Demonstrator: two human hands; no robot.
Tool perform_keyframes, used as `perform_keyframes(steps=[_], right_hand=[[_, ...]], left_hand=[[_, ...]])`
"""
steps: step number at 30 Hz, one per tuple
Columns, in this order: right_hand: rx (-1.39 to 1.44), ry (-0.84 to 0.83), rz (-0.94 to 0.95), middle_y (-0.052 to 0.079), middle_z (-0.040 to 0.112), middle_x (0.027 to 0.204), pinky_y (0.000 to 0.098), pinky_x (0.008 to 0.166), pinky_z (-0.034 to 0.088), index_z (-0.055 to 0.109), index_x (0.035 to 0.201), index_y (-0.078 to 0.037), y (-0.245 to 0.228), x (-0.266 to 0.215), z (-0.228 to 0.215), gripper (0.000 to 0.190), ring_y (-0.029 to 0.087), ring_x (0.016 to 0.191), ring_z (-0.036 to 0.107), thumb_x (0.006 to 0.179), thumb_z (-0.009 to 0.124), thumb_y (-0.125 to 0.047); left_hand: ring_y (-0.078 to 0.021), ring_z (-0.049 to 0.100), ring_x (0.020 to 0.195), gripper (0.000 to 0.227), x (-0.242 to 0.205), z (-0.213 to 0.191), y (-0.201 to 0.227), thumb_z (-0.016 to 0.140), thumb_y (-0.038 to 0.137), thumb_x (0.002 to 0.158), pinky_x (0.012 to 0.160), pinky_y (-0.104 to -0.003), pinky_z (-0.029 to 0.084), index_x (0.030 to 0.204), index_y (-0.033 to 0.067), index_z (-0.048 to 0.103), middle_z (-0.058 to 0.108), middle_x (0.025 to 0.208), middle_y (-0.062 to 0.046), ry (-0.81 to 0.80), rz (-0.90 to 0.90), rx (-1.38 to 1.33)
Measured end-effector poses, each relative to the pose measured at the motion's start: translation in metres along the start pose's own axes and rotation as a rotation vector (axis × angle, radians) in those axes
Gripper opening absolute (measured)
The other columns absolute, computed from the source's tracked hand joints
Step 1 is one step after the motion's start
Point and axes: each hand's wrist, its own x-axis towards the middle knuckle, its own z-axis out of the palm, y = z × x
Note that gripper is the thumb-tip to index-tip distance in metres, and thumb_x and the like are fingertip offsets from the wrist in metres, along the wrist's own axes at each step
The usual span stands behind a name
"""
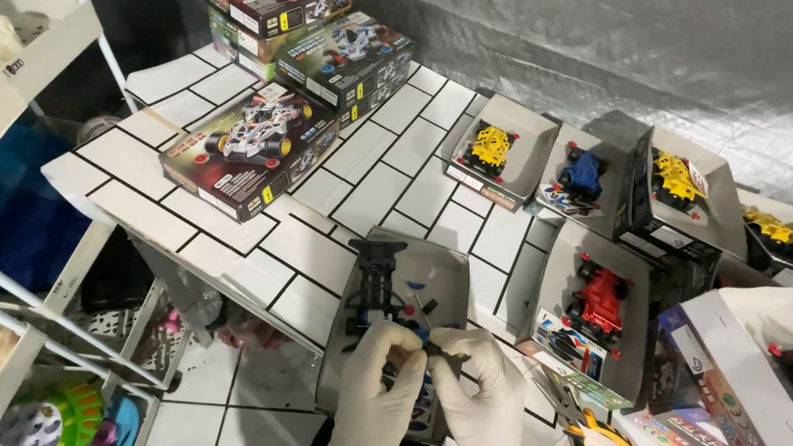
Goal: The person assembles toy cars by attaching wheels to the chassis. They handle blue and red car bodies, picking up wheels and pressing them onto the axles. The person also moves boxes around the workspace to organize the area.
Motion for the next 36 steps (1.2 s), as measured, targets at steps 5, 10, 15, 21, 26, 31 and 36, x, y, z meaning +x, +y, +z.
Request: perform_keyframes(steps=[5, 10, 15, 21, 26, 31, 36], right_hand=[[0.009, 0.052, 0.022, 0.005, 0.080, 0.099, 0.0255, 0.084, 0.058, 0.072, 0.096, -0.010, 0.004, -0.003, 0.002, 0.014, 0.014, 0.085, 0.073, 0.085, 0.074, -0.002], [0.040, 0.060, 0.104, 0.006, 0.081, 0.101, 0.0263, 0.091, 0.059, 0.076, 0.098, -0.009, 0.013, -0.012, 0.002, 0.013, 0.014, 0.093, 0.076, 0.086, 0.076, -0.006], [0.109, 0.114, 0.198, 0.008, 0.080, 0.106, 0.0281, 0.100, 0.056, 0.075, 0.100, -0.007, 0.028, -0.019, -0.002, 0.015, 0.016, 0.102, 0.075, 0.085, 0.078, -0.007], [-0.220, 0.214, 0.214, -0.007, 0.075, 0.089, 0.0236, 0.081, 0.050, 0.069, 0.087, -0.017, 0.030, -0.010, -0.004, 0.012, 0.009, 0.082, 0.068, 0.085, 0.079, -0.010], [-0.244, 0.015, 0.155, 0.000, 0.077, 0.103, 0.0303, 0.083, 0.056, 0.071, 0.102, -0.016, 0.028, 0.027, -0.011, 0.026, 0.016, 0.088, 0.070, 0.084, 0.066, 0.002], [-0.196, -0.218, 0.170, 0.009, 0.064, 0.140, 0.0325, 0.115, 0.045, 0.065, 0.137, -0.015, 0.062, 0.041, 0.000, 0.064, 0.023, 0.132, 0.061, 0.082, 0.055, 0.016], [-0.685, -0.325, -0.179, 0.002, 0.074, 0.124, 0.0431, 0.095, 0.053, 0.076, 0.116, -0.024, 0.071, 0.049, 0.030, 0.031, 0.035, 0.118, 0.061, 0.086, 0.072, -0.020]], left_hand=[[-0.0156, 0.058, 0.073, 0.006, -0.002, 0.007, -0.002, 0.062, 0.003, 0.091, 0.072, -0.029, 0.050, 0.091, 0.0086, 0.060, 0.061, 0.082, -0.003, 0.033, 0.009, 0.008], [-0.0156, 0.060, 0.073, 0.008, -0.004, 0.014, -0.004, 0.062, 0.002, 0.089, 0.073, -0.030, 0.052, 0.091, 0.0097, 0.061, 0.063, 0.083, -0.003, 0.079, -0.009, 0.034], [-0.0174, 0.058, 0.075, 0.008, -0.003, 0.025, -0.005, 0.062, 0.001, 0.088, 0.071, -0.030, 0.051, 0.091, 0.0087, 0.060, 0.058, 0.086, -0.004, 0.070, 0.043, 0.037], [-0.0163, 0.051, 0.075, 0.006, -0.001, 0.035, -0.004, 0.061, 0.005, 0.094, 0.066, -0.029, 0.045, 0.092, 0.0105, 0.058, 0.052, 0.087, -0.004, -0.037, -0.001, -0.053], [-0.0207, 0.059, 0.092, 0.021, 0.002, 0.021, -0.003, 0.067, 0.010, 0.091, 0.084, -0.032, 0.050, 0.111, 0.0081, 0.063, 0.058, 0.105, -0.009, -0.111, -0.008, 0.112], [-0.0247, 0.062, 0.101, 0.016, 0.018, -0.021, -0.015, 0.070, 0.015, 0.089, 0.091, -0.036, 0.053, 0.104, 0.0084, 0.072, 0.063, 0.106, -0.009, 0.004, 0.026, 0.396], [-0.0347, 0.048, 0.123, 0.035, 0.023, -0.045, -0.041, 0.076, 0.029, 0.084, 0.104, -0.046, 0.045, 0.111, 0.0085, 0.071, 0.055, 0.125, -0.017, -0.026, 0.046, 0.902]])
